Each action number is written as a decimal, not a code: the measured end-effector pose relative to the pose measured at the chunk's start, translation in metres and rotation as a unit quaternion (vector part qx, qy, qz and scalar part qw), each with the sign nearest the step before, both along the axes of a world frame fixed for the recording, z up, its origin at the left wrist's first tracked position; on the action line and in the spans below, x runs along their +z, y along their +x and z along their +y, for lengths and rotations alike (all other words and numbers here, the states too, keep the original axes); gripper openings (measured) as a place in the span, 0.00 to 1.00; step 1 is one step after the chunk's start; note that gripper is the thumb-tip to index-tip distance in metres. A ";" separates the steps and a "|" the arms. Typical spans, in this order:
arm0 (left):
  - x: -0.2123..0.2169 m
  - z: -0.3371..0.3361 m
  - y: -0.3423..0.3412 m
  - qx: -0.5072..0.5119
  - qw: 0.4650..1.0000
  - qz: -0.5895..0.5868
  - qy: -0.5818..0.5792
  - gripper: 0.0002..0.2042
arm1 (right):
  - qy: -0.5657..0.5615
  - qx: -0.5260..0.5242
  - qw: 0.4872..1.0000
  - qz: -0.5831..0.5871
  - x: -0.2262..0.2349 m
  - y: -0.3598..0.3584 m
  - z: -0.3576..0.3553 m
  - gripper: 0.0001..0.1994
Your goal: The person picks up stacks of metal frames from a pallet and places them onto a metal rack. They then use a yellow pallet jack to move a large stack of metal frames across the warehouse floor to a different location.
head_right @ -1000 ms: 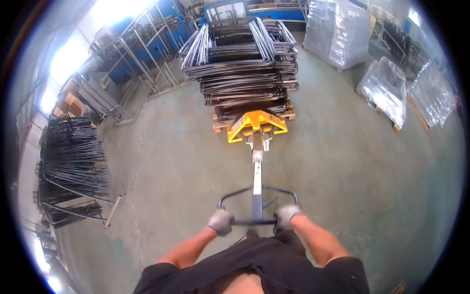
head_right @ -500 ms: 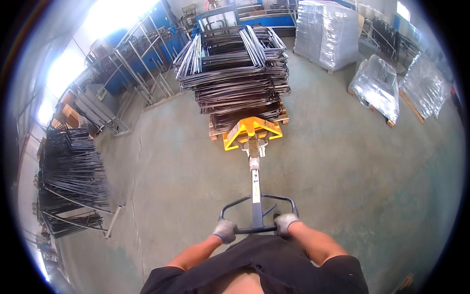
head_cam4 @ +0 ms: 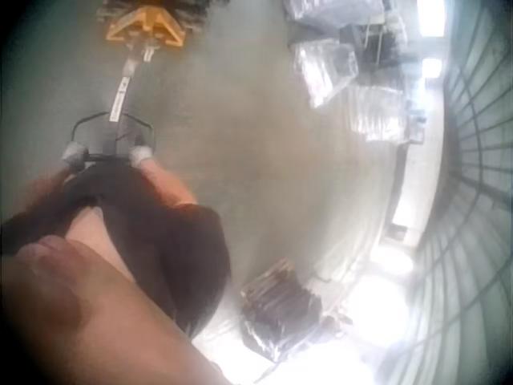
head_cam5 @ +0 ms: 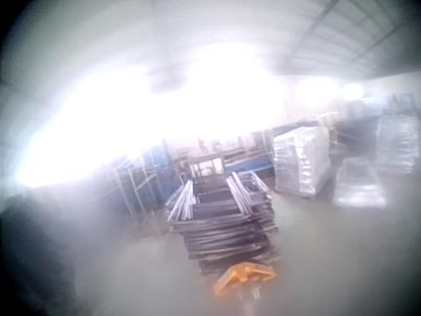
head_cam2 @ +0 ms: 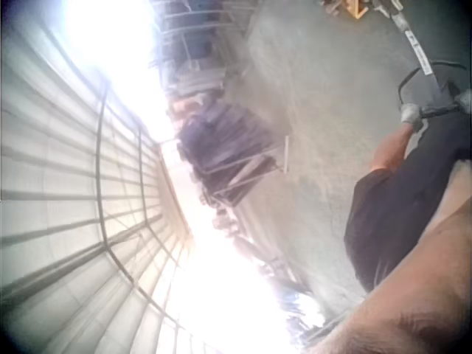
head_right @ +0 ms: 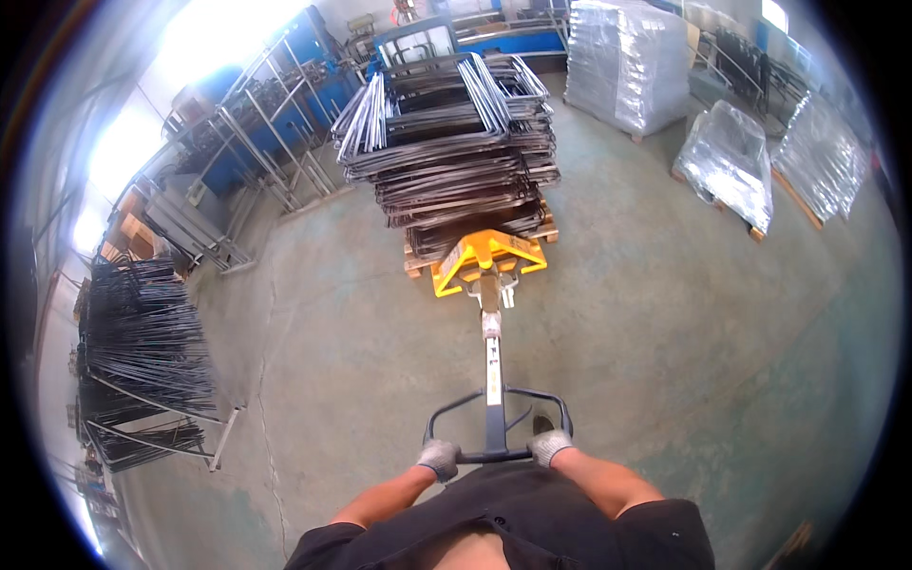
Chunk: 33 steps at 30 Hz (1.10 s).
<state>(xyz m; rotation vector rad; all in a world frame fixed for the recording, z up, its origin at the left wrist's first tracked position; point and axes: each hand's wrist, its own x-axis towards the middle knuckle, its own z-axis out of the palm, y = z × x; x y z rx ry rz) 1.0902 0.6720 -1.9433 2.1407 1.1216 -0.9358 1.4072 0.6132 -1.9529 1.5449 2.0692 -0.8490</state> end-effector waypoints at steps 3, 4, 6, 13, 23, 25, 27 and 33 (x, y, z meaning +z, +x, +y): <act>0.035 0.015 -0.003 0.016 0.997 -0.068 0.040 0.13 | -0.107 0.041 0.993 -0.010 0.074 0.008 0.039 0.21; 0.064 0.041 0.000 0.020 0.988 -0.113 0.106 0.11 | -0.093 0.071 0.992 -0.042 0.115 0.015 0.076 0.20; 0.116 0.100 0.009 0.063 0.949 -0.213 0.226 0.08 | 0.021 0.026 0.999 -0.020 0.149 0.037 0.133 0.16; 0.103 0.083 0.014 0.106 0.907 -0.260 0.314 0.03 | 0.167 -0.047 0.985 -0.001 0.157 0.030 0.106 0.11; 0.107 0.065 0.002 0.072 0.983 -0.102 0.133 0.14 | -0.030 0.101 0.994 -0.020 0.152 0.018 0.115 0.16; 0.148 0.120 0.005 0.133 0.922 -0.230 0.284 0.07 | 0.076 0.010 0.997 0.002 0.197 0.028 0.171 0.12; 0.186 0.168 0.033 0.155 0.907 -0.210 0.331 0.04 | 0.146 -0.044 0.988 0.003 0.212 0.029 0.193 0.14; 0.097 0.052 0.012 0.056 0.979 -0.094 0.172 0.09 | 0.104 -0.042 0.994 -0.014 0.106 0.003 0.058 0.10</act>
